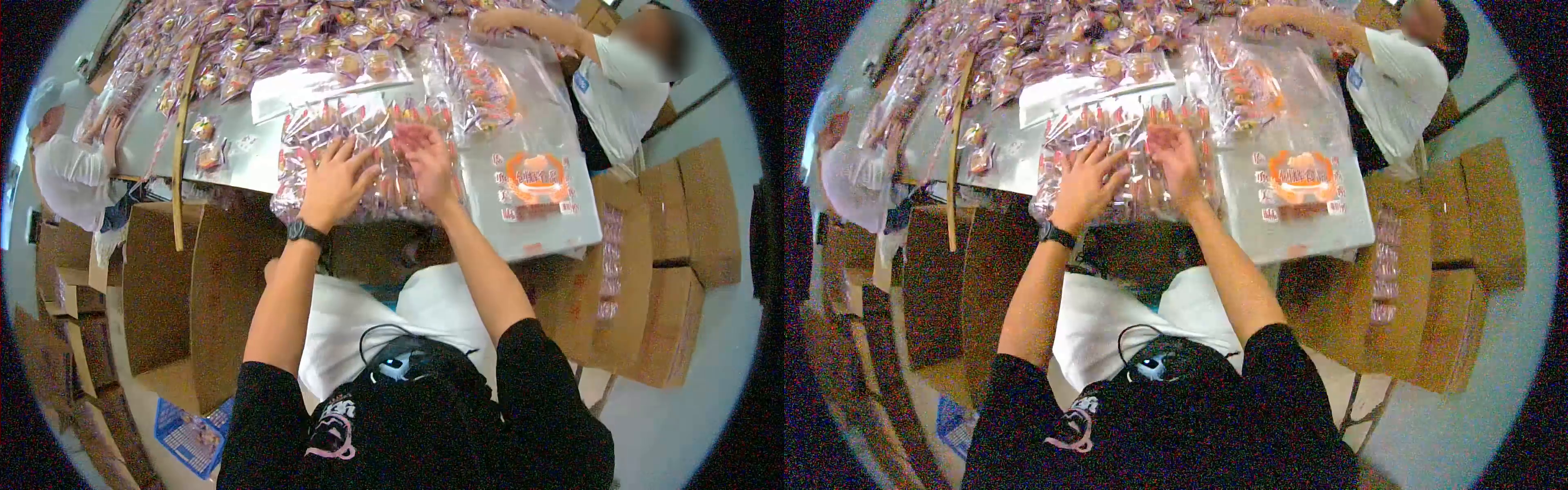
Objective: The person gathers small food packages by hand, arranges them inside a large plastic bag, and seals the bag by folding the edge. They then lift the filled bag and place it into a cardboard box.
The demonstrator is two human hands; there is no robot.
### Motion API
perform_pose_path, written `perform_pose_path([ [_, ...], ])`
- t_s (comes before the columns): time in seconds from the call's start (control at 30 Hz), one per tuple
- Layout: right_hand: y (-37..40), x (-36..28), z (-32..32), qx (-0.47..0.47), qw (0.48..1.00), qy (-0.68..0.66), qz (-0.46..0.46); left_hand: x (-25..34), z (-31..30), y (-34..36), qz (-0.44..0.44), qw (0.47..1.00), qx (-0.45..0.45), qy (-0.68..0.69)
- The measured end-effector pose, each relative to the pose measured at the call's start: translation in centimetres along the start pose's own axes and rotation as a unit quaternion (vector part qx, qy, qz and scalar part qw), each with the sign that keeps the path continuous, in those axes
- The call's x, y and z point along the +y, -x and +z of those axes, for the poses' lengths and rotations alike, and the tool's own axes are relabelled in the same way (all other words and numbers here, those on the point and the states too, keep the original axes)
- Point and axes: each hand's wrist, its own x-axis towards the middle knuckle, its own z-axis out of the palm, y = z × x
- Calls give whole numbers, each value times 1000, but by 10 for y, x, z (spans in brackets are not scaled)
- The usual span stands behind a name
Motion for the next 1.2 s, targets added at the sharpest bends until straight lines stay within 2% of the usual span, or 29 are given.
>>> perform_pose_path([
  [0.07,-2,5,4,-37,997,68,-26,3,-3,0,21,999,18,-17],
  [0.13,0,5,7,-52,994,91,-8,12,-8,-9,27,999,21,-31],
  [0.17,3,4,6,-58,993,99,2,18,-10,-11,10,999,34,8],
  [0.27,-1,-2,2,-75,988,133,17,32,-5,-20,45,995,70,-47],
  [0.33,2,-2,5,-82,984,158,19,28,-1,-33,107,993,50,-11],
  [0.37,4,-3,5,-74,991,108,34,20,11,-38,124,991,43,20],
  [0.4,3,-1,5,-78,990,112,24,20,13,-40,139,988,37,52],
  [0.47,1,1,3,-83,989,120,1,21,19,-41,113,990,50,62],
  [0.57,3,-4,4,-70,990,120,3,23,20,-42,99,991,57,66],
  [0.67,5,5,3,20,993,78,-88,24,26,-45,103,987,83,94],
  [0.7,5,4,4,6,975,170,-146,22,26,-46,107,988,73,81],
  [0.77,8,0,5,-19,902,347,-256,20,25,-46,117,990,50,57],
  [0.87,14,-10,16,-2,893,367,-262,23,25,-51,90,995,8,44],
  [0.9,20,-20,21,16,910,361,-206,23,25,-50,92,994,21,49],
  [1.0,20,-60,9,19,786,498,-365,25,17,-46,103,986,50,119],
  [1.07,22,-91,-7,132,664,675,-292,27,12,-46,90,990,25,101],
  [1.17,34,-94,-59,85,749,656,-31,30,11,-48,85,993,27,75],
  [1.2,34,-90,-62,77,791,606,-16,29,12,-47,81,993,31,81],
])
